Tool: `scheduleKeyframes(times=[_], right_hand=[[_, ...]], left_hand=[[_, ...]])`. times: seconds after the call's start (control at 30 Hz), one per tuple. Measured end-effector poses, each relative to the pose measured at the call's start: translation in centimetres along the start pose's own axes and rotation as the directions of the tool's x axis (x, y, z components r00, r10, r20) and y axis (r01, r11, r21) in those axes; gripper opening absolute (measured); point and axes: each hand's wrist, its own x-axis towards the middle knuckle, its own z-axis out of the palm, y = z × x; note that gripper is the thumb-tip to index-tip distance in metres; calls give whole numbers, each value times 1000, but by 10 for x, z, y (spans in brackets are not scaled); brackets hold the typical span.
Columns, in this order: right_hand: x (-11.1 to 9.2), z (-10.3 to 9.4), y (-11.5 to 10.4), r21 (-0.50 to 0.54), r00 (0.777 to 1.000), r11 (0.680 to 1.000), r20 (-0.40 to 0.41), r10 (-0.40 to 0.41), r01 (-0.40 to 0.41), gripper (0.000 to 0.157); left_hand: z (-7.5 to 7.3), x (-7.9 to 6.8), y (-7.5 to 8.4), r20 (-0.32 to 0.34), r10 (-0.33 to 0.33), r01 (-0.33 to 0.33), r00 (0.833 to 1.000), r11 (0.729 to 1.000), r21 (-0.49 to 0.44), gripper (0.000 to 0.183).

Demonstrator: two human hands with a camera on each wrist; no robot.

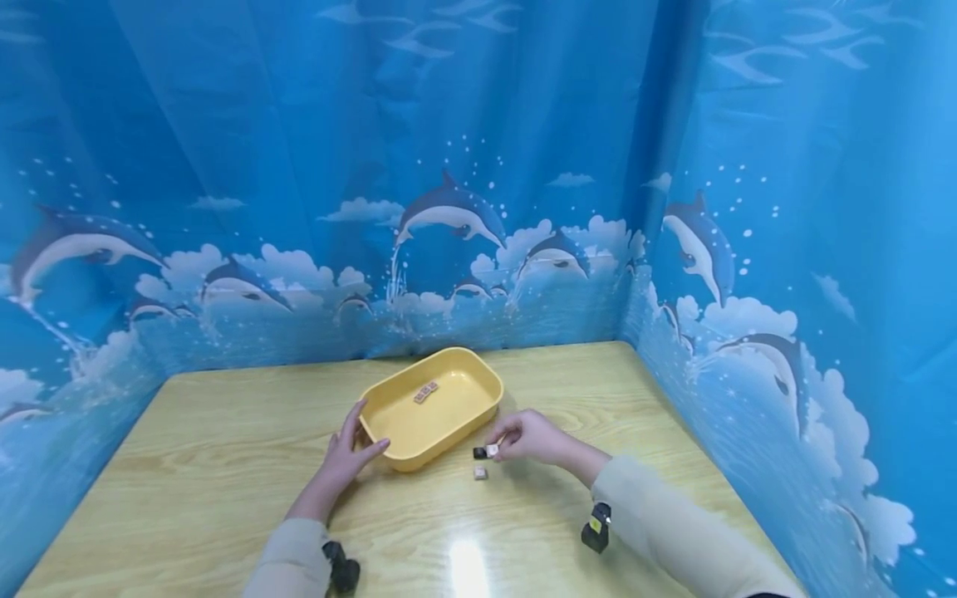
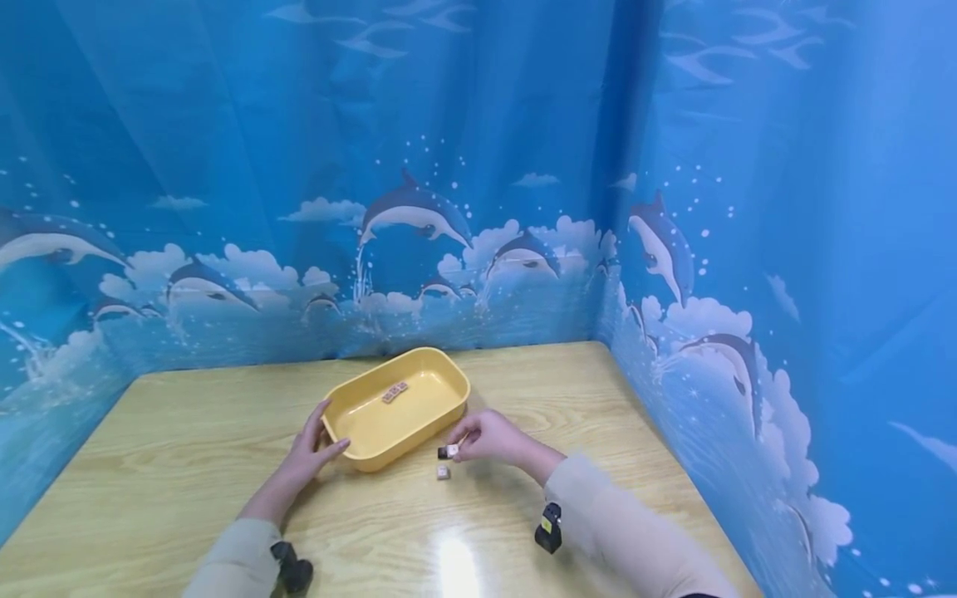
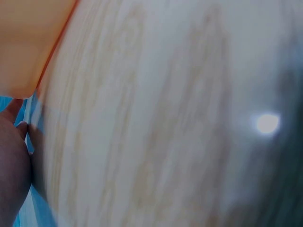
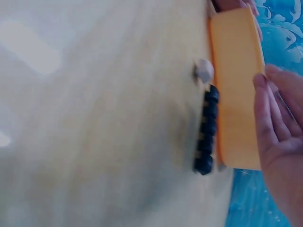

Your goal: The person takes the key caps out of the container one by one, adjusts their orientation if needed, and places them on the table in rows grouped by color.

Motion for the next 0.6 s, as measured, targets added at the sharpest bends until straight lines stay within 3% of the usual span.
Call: scheduleKeyframes(times=[0.23, 0.6], right_hand=[[-13, 18, 16, 32, 984, 999, -177, 11, -5, 20], [-24, 40, 28, -12, 960, 995, -267, 89, -96, 17]], left_hand=[[0, -1, 2, -1, -10, 10, 1000, 1000, 7, 93], [1, 0, 0, -3, 2, -2, 1000, 1000, -4, 93]])
